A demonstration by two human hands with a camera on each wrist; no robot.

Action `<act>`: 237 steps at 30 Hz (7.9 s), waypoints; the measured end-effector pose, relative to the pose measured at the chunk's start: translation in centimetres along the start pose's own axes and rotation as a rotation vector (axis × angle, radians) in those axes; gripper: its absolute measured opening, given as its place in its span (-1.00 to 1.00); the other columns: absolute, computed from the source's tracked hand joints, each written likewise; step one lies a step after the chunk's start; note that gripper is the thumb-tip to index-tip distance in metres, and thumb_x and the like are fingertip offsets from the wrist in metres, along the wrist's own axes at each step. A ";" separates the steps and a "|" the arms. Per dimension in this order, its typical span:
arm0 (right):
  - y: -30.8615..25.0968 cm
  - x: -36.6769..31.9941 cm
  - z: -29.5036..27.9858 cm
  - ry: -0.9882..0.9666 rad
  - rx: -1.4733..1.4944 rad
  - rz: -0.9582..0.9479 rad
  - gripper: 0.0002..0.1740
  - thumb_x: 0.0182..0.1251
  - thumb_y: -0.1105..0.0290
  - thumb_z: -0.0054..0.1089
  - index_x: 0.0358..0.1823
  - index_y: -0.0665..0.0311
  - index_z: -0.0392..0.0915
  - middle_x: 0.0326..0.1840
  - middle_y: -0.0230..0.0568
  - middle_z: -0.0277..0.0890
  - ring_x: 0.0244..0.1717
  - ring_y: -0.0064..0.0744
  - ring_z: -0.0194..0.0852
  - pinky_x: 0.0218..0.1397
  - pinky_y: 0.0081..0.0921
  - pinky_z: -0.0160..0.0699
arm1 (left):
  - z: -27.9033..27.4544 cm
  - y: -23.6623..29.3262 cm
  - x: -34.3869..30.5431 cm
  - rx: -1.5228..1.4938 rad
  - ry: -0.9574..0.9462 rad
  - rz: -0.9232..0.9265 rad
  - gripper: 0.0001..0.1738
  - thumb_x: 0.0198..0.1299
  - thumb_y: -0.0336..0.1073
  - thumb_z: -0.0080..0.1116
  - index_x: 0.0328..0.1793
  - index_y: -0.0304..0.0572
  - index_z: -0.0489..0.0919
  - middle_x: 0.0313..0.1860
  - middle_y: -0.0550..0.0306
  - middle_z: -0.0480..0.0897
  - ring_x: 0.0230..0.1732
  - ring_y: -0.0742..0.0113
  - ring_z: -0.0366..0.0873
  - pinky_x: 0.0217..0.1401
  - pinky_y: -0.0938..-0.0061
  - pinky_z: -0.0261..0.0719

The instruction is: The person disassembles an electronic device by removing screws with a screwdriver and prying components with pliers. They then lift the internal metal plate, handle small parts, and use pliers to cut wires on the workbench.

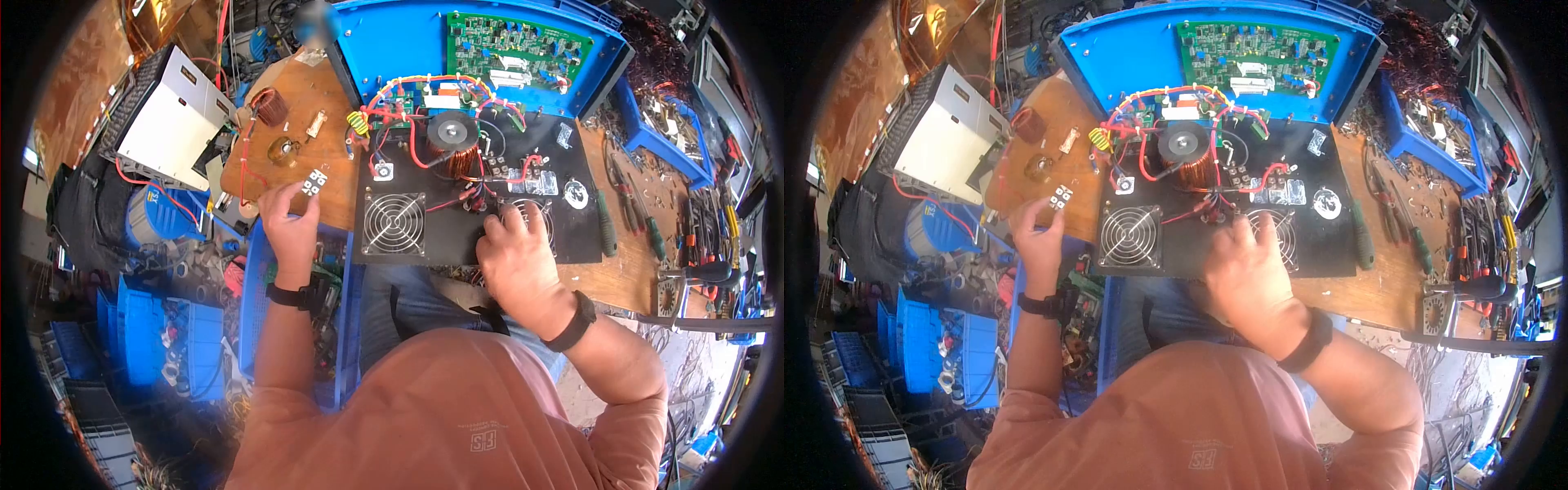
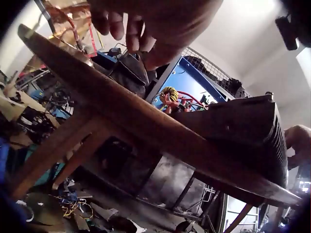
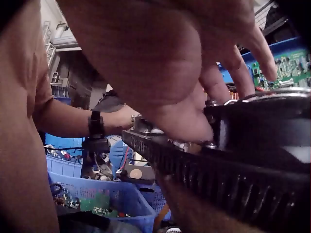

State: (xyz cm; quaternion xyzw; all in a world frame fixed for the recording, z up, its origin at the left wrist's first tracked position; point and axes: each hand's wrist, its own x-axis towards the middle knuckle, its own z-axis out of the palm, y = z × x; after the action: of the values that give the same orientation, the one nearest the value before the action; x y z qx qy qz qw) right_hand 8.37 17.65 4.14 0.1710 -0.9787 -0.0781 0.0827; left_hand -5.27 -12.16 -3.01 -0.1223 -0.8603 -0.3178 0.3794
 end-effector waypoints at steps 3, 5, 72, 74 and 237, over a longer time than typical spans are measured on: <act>0.6 -0.3 -0.5 0.130 0.100 0.002 -0.82 0.05 0.40 0.22 -0.31 0.26 0.66 -0.04 -0.15 0.52 0.20 -0.04 0.38 0.42 0.02 0.25 | -0.1 0.0 -0.2 -0.015 -0.017 -0.021 -0.64 -0.13 -0.55 0.46 -0.12 -0.21 0.70 -0.14 0.05 0.68 -0.01 0.02 0.54 0.13 0.20 0.48; 1.3 -0.6 -0.8 0.226 0.197 0.000 -0.80 0.05 0.35 0.27 -0.30 0.27 0.64 -0.03 -0.13 0.52 0.18 -0.02 0.38 0.38 0.01 0.28 | 0.1 -0.6 -0.4 -0.035 -0.027 -0.038 -0.64 -0.14 -0.55 0.46 -0.12 -0.21 0.71 -0.14 0.05 0.68 -0.01 0.02 0.54 0.13 0.21 0.48; 2.4 -5.1 -3.8 0.803 0.773 0.201 -0.77 0.00 0.46 0.49 -0.29 0.28 0.64 -0.37 -0.21 0.60 -0.38 -0.14 0.53 -0.29 -0.27 0.55 | -3.2 22.0 0.6 -0.280 -0.256 0.790 -0.66 -0.11 -0.45 0.43 -0.14 -0.19 0.63 -0.08 0.13 0.58 -0.01 0.07 0.49 0.01 0.13 0.53; 2.7 -5.8 -3.8 0.789 0.786 0.212 -0.77 0.04 0.47 0.48 -0.26 0.31 0.64 -0.36 -0.14 0.61 -0.35 -0.11 0.55 -0.23 -0.26 0.56 | -3.4 20.9 1.2 -0.332 -0.246 0.655 -0.58 -0.24 -0.48 0.49 -0.16 -0.16 0.62 -0.10 0.13 0.59 -0.02 0.02 0.51 0.01 0.14 0.51; 11.7 6.5 -0.6 -0.224 0.250 0.053 -0.70 0.29 0.13 0.28 -0.12 0.17 0.72 -0.15 -0.06 0.70 -0.08 -0.08 0.72 -0.06 -0.20 0.70 | -6.4 -4.9 -7.5 -0.052 -0.232 -0.412 -0.76 0.14 -0.44 0.34 -0.06 -0.34 0.64 -0.13 -0.04 0.63 0.00 0.08 0.57 0.16 0.27 0.49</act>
State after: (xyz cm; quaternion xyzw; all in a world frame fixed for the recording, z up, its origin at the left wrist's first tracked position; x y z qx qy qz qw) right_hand -1.31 26.14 7.72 0.1442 -0.9880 0.0282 -0.0467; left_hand 1.34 -19.80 -7.44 0.0107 -0.8965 -0.3943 0.2019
